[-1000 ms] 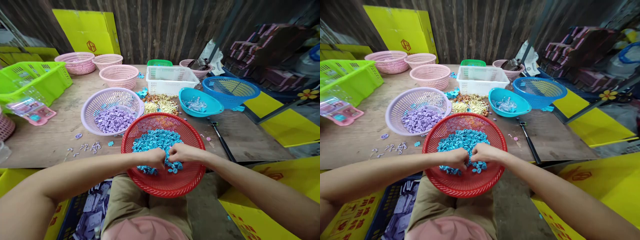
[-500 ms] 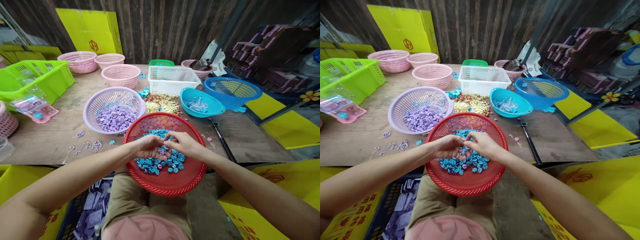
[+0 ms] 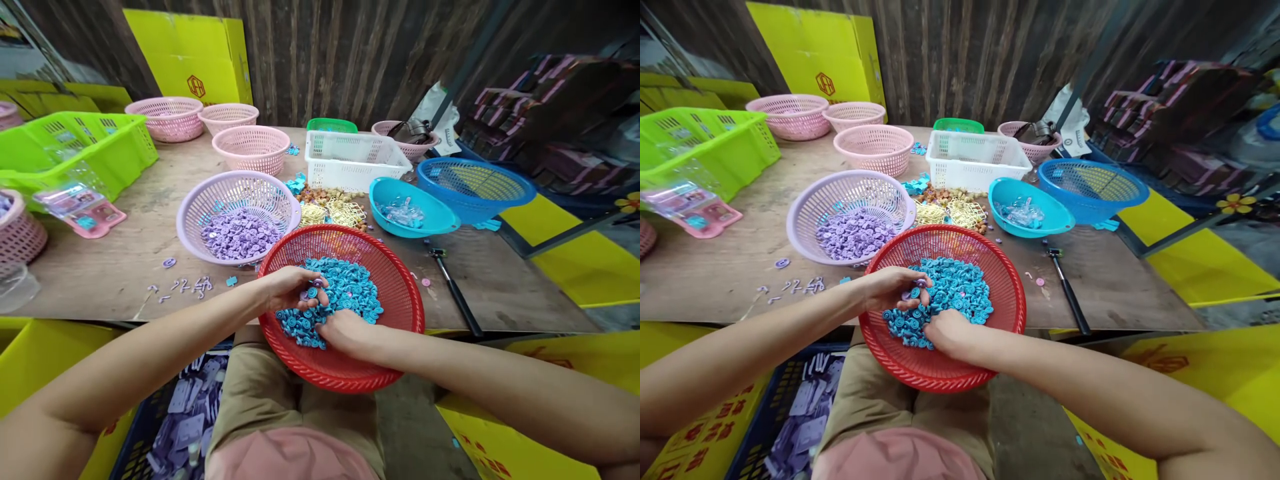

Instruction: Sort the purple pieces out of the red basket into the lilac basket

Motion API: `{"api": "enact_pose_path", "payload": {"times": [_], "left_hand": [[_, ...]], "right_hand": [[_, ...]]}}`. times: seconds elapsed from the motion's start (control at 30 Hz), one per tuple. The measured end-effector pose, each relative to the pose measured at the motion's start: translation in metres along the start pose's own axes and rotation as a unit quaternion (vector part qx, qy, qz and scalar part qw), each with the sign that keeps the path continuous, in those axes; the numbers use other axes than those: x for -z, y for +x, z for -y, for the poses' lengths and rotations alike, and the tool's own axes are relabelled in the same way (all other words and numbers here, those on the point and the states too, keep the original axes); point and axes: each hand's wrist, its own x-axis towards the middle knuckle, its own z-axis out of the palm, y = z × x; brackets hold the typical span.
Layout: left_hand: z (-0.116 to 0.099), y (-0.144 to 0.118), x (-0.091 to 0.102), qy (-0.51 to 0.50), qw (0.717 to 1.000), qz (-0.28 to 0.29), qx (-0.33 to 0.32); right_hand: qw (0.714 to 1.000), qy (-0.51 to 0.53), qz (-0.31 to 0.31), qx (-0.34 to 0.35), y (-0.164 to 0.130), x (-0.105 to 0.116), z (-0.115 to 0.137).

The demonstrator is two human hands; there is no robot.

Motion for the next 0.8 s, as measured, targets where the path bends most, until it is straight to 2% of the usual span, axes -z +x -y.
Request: {"api": "enact_pose_path", "payload": {"times": [0.1, 0.2, 0.27, 0.33, 0.4, 0.47, 0.53, 0.67, 0.8], "left_hand": [[0.002, 0.001, 0.002, -0.057, 0.998, -0.013, 0.019], [0.004, 0.001, 0.002, -0.117, 0.992, -0.037, 0.010], [0.005, 0.002, 0.000, -0.139, 0.989, -0.046, 0.004], [0.005, 0.005, -0.002, -0.150, 0.987, -0.050, 0.003], [0.006, 0.009, -0.004, -0.157, 0.986, -0.053, -0.005], [0.006, 0.013, -0.007, -0.160, 0.986, -0.048, -0.023], [0.006, 0.015, -0.010, -0.162, 0.985, -0.040, -0.037], [0.006, 0.018, -0.011, -0.165, 0.984, -0.049, -0.040], [0.004, 0.019, -0.008, -0.142, 0.988, -0.048, -0.038]], "right_hand": [[0.999, 0.030, 0.000, -0.014, -0.002, 0.003, -0.007], [0.992, 0.089, -0.002, -0.092, -0.012, 0.017, -0.024], [0.978, 0.137, -0.056, -0.149, -0.020, 0.031, -0.035], [0.954, 0.190, -0.143, -0.183, -0.026, 0.043, -0.041], [0.931, 0.235, -0.215, -0.176, -0.028, 0.051, -0.039], [0.922, 0.255, -0.250, -0.148, -0.027, 0.055, -0.033], [0.923, 0.249, -0.256, -0.146, -0.024, 0.055, -0.027], [0.929, 0.212, -0.228, -0.200, -0.019, 0.053, -0.023], [0.942, 0.187, -0.204, -0.188, -0.019, 0.057, -0.025]]}}
